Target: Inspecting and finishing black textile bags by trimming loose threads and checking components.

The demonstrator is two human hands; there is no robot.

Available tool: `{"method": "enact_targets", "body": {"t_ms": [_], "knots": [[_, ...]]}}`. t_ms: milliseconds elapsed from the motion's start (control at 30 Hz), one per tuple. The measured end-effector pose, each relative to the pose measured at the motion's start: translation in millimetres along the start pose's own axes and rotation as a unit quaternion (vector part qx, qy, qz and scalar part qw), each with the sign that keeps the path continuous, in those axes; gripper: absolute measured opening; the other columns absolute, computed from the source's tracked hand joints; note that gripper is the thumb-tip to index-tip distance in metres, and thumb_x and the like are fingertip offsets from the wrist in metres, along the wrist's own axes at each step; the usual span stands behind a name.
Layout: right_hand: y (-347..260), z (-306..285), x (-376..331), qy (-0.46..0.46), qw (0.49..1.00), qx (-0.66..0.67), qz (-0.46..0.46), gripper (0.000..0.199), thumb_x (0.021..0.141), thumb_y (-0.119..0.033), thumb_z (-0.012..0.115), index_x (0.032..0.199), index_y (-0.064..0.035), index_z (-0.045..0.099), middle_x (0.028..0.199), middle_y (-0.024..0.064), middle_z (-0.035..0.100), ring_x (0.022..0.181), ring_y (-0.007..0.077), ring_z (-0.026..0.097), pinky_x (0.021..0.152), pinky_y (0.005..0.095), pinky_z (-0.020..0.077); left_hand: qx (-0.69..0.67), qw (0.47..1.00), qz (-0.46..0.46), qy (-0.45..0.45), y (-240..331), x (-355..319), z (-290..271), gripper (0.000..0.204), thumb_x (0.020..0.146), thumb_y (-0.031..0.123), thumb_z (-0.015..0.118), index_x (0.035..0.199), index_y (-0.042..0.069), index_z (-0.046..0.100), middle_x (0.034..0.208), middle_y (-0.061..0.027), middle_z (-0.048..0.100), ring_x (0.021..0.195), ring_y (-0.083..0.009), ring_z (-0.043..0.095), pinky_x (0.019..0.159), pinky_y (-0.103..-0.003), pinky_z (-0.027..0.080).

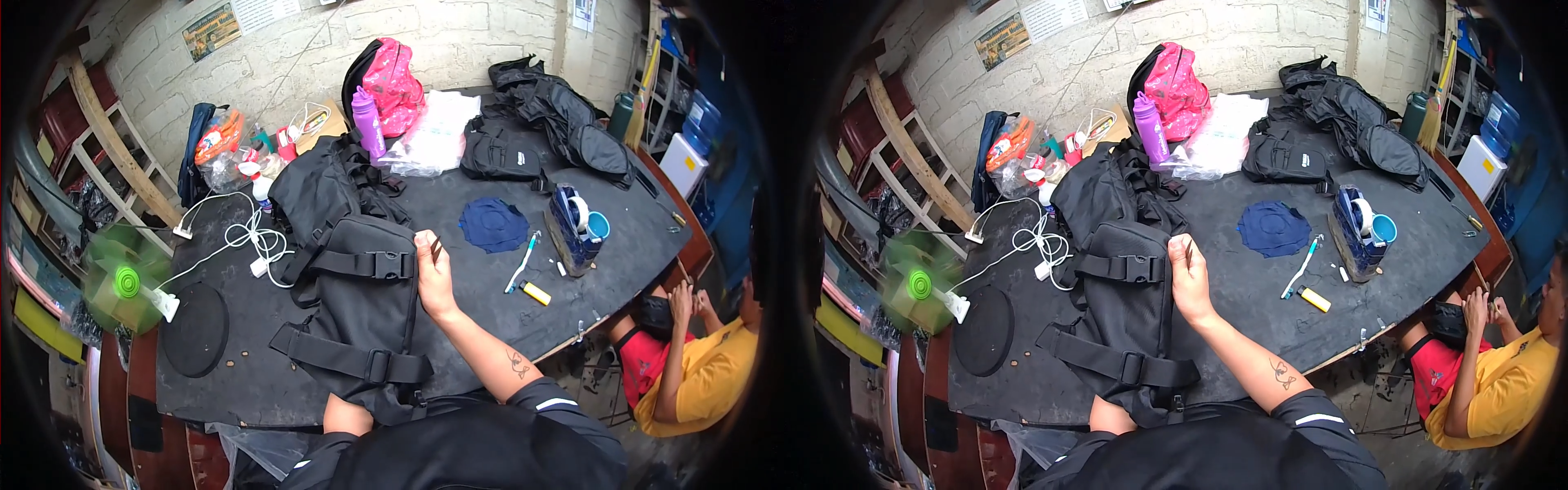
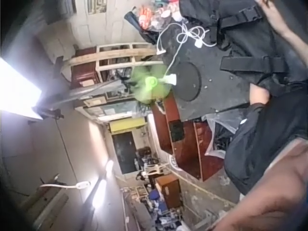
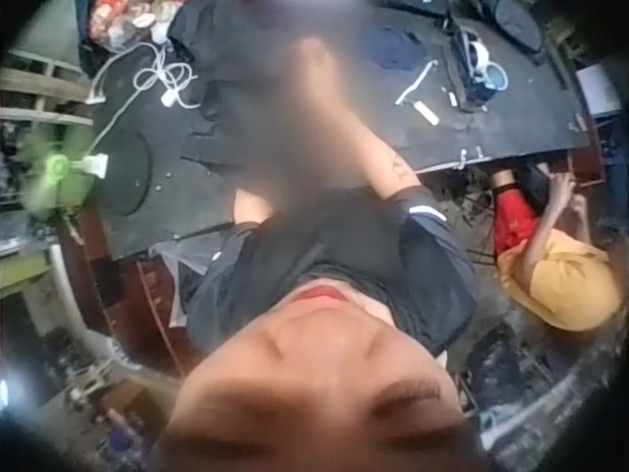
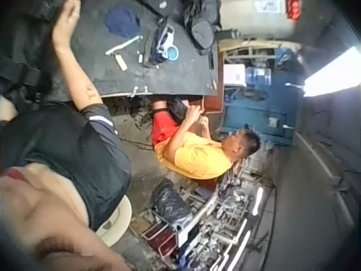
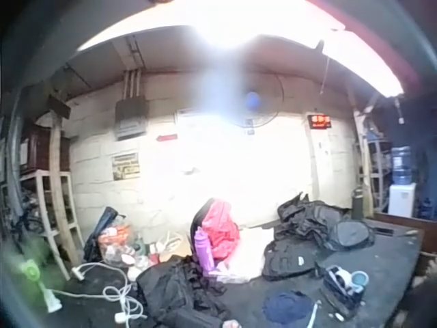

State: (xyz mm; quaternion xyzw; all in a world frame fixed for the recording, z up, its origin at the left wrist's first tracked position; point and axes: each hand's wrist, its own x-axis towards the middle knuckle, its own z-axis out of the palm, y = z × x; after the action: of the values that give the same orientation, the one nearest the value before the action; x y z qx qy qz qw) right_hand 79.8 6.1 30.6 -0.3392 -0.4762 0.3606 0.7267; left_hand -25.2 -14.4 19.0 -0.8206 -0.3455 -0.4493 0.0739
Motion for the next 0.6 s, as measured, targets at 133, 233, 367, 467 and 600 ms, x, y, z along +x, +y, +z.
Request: {"method": "enact_targets", "body": {"t_ms": [133, 233, 367, 467, 600], "knots": [[17.4, -5.0, 16.4, 0.18, 0.983, -0.024, 0.03, 0.03, 0.099, -0.028, 0.044, 0.09, -0.0019, 0.053, 0.089, -0.0028, 0.053, 0.087, 0.0062, 0.046, 0.081, 0.0214, 0.0379, -0.01, 1.0, -0.003, 0.011, -2.0, 9.9, 19.5, 0.044, 0.091, 0.028, 0.041, 0.131, 0.01, 0.044, 0.125, -0.0125, 0.049, 0.116, -0.0277, 0.047, 0.101, -0.038, 0.034], [61.4, -67.5, 64.6, 0.186, 0.936, 0.269, 0.131, 0.031, 0.098, -0.03, 0.045, 0.097, -0.0018, 0.058, 0.099, 0.0013, 0.059, 0.092, 0.0092, 0.052, 0.083, 0.0249, 0.0416, 0.11, 0.994, 0.004, -0.018, -17.5, -49.3, 26.0, 0.059, 0.091, 0.037, 0.045, 0.14, 0.007, 0.032, 0.142, -0.0123, 0.035, 0.131, -0.0276, 0.032, 0.11, -0.039, 0.022], [40.5, -78.1, 61.4, 0.104, 0.962, 0.106, 0.231, 0.03, 0.092, -0.034, 0.054, 0.098, -0.0051, 0.054, 0.078, 0.0029, 0.057, 0.074, 0.0132, 0.054, 0.07, 0.0271, 0.0444, -0.131, 0.99, -0.05, -0.009, -55.2, -77.5, 37.4, 0.06, 0.09, 0.038, 0.047, 0.139, 0.006, 0.034, 0.142, -0.0109, 0.035, 0.131, -0.028, 0.032, 0.11, -0.038, 0.023], [80.7, -136.1, 30.8, 0.059, 0.934, -0.343, 0.075, 0.044, 0.081, -0.04, 0.066, 0.101, -0.0045, 0.05, 0.083, 0.0091, 0.055, 0.077, 0.0225, 0.054, 0.075, 0.0368, 0.0441, -0.465, 0.871, -0.162, -0.01, -108.7, -97.9, 52.8, 0.056, 0.092, 0.036, 0.043, 0.138, 0.006, 0.033, 0.141, -0.0104, 0.037, 0.128, -0.0276, 0.035, 0.108, -0.039, 0.026], [81.4, -143.7, -23.5, -0.044, 0.718, -0.69, -0.087, 0.07, 0.063, -0.042, 0.078, 0.113, -0.0025, 0.048, 0.112, 0.0194, 0.044, 0.107, 0.0371, 0.043, 0.091, 0.0481, 0.0358, -0.722, 0.645, -0.252, 0.008, -141.1, -120.3, 44.4, 0.052, 0.095, 0.034, 0.04, 0.138, 0.005, 0.033, 0.14, -0.0099, 0.039, 0.126, -0.0273, 0.038, 0.107, -0.04, 0.029]]}}
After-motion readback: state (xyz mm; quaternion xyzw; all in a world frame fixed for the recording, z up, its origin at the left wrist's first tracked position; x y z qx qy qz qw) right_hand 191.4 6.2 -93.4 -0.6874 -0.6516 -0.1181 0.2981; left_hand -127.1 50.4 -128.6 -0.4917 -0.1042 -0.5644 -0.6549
